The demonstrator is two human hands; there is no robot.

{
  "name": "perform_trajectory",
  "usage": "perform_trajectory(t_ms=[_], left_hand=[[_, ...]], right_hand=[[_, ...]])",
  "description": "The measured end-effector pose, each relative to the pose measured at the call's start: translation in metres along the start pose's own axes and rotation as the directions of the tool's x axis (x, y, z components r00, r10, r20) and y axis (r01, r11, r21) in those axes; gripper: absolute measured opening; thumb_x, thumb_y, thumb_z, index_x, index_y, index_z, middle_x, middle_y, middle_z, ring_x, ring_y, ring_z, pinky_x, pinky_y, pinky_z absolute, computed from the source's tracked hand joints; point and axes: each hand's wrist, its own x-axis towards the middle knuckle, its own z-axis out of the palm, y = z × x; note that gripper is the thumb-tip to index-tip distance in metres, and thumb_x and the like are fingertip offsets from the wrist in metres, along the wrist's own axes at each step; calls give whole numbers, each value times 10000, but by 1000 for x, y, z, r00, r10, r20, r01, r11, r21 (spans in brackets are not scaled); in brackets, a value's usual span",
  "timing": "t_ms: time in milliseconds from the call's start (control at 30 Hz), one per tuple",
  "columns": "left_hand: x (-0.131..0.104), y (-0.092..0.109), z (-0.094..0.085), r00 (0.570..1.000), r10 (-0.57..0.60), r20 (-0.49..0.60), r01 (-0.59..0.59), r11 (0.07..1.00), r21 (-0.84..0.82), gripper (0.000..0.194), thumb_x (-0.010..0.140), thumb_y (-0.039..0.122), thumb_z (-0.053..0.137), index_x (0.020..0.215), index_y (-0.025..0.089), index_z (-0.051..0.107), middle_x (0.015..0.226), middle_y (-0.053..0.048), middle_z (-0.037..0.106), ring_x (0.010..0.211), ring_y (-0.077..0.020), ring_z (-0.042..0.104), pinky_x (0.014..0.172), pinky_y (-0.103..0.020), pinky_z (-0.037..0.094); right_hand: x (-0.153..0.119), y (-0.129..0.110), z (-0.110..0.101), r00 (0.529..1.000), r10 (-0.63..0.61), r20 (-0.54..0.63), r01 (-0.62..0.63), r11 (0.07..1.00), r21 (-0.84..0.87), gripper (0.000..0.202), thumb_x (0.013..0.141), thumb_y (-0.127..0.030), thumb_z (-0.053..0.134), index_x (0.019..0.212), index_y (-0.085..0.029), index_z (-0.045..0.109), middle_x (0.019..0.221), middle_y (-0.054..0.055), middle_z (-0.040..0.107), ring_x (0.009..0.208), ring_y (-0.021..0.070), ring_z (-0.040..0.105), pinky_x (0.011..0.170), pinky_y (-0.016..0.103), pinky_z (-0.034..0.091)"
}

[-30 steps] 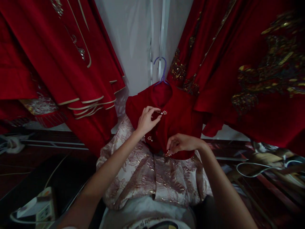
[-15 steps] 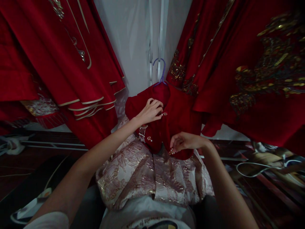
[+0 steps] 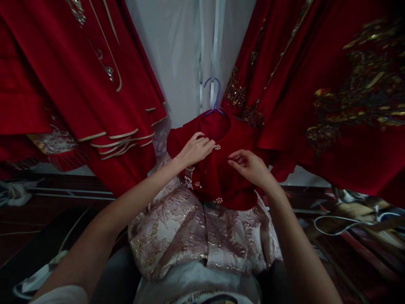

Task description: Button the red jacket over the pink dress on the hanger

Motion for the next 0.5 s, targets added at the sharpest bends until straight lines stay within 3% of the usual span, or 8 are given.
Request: perform_trajectory(t_ms=[67,100,200,267,367,433,500], left_hand=[[-5,6,0,985,-145,-95,152,986,73,188,911,253,414,989,157,555,865,-51,638,813,-162,595,1015,-435,331],[-8,9,1,962,-233,-145,247,965,88,212,901,248,427,1047,150,546,932,-77,640,873,-186,595,1016,-456,315],[-20,14,3,867,-435,-245,470,876,107,395,850,167,455,1245,147,465,1180,-157,562,1127,-264,512,1041,-501,261],[-28,10,2,808,-520,-277,563,820,103,545,799,120,487,1334,133,386,1319,-197,449,1263,-305,394,1068,-518,220],[-40,-8,-5,691,-649,-318,689,725,18,699,728,92,542,1383,78,297,1395,-237,327,1323,-337,312,1085,-496,234],[-48,-27,-13,607,-729,-317,752,656,-66,709,716,94,549,1379,74,299,1381,-234,344,1294,-325,365,1060,-446,307],[-54,-49,-21,547,-793,-268,799,590,-115,583,751,117,519,1322,123,402,1302,-188,464,1211,-295,471,1012,-405,371]], right_hand=[[14,-18,12,979,-59,-195,78,992,95,257,836,-402,556,963,-187,614,961,81,658,800,168,626,738,330,533],[21,-27,21,967,-86,-239,130,976,176,297,866,-430,507,1020,-191,591,1031,86,651,882,173,630,786,330,531],[37,-44,52,984,-110,-140,149,940,307,513,894,-535,400,1236,-162,484,1277,138,555,1164,219,544,969,384,460],[40,-45,65,994,-17,-111,37,983,182,725,854,-605,418,1359,-88,366,1406,216,414,1321,305,380,1064,486,341],[37,-28,61,968,84,-235,-116,985,-125,911,836,-625,421,1431,26,191,1471,306,231,1392,399,173,1087,595,195],[36,-13,44,949,15,-314,-119,942,-313,870,875,-578,368,1438,47,146,1479,306,205,1394,395,160,1089,593,180],[40,1,21,938,-88,-334,-90,871,-482,780,906,-527,325,1437,27,182,1475,276,248,1387,370,196,1098,573,182]])
